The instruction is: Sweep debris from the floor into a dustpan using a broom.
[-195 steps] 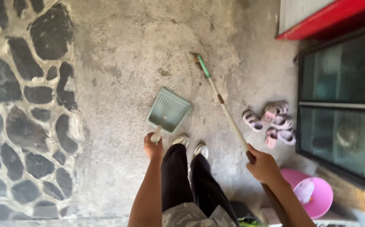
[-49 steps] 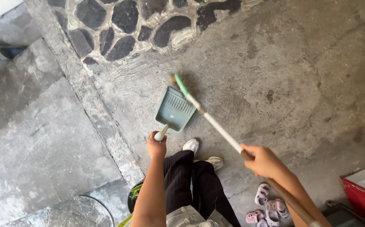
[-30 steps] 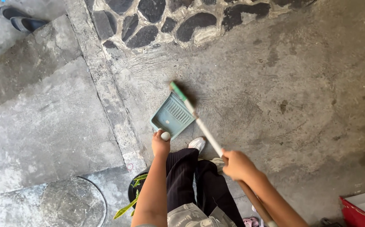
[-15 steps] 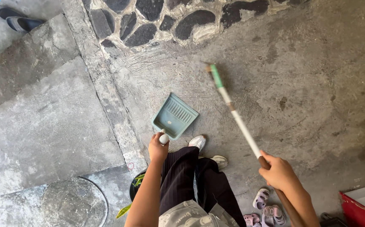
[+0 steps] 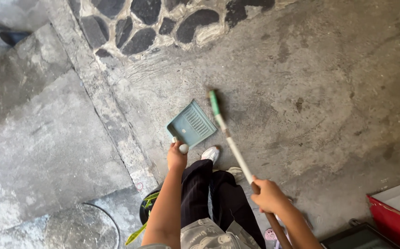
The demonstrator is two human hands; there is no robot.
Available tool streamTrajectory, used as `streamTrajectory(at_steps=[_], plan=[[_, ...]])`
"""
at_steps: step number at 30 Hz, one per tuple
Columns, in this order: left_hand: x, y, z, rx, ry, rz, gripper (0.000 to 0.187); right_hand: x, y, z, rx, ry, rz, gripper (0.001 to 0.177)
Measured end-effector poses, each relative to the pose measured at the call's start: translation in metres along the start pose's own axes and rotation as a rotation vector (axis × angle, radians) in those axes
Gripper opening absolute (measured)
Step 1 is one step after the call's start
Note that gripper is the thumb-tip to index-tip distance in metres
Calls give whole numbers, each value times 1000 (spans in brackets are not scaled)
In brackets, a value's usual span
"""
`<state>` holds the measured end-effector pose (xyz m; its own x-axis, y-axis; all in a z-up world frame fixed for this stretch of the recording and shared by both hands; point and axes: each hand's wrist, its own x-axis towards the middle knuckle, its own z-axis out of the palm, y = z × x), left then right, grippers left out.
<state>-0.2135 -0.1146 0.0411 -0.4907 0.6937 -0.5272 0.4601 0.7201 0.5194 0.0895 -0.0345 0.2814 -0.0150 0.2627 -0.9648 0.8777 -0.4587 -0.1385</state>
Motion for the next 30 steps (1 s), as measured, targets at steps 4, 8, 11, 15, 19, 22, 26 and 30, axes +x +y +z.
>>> streamTrajectory(at_steps=[4,8,11,15,19,22,26,30], plan=[[-4,-9,-1,2,-1,27,28,3,18,1,110,-34,-65,71],[-4,-20,-9,-53,51,73,32,5,56,-6,302,-63,-103,71],[-9,-22,-23,-89,94,49,31,-10,59,-22,337,-40,-113,71],[-25,-40,-32,-98,186,-14,31,-35,5,-52,108,62,-84,70],[-36,-47,-35,-66,275,-83,32,14,-25,-45,-370,271,-279,69],[-36,-53,-31,-42,321,-126,34,46,-60,-34,-491,244,-222,54],[-27,-61,-18,-54,313,-129,37,61,-83,-6,-611,144,-246,44],[-15,-68,-5,-79,319,-111,39,48,-69,25,-659,67,-361,35]])
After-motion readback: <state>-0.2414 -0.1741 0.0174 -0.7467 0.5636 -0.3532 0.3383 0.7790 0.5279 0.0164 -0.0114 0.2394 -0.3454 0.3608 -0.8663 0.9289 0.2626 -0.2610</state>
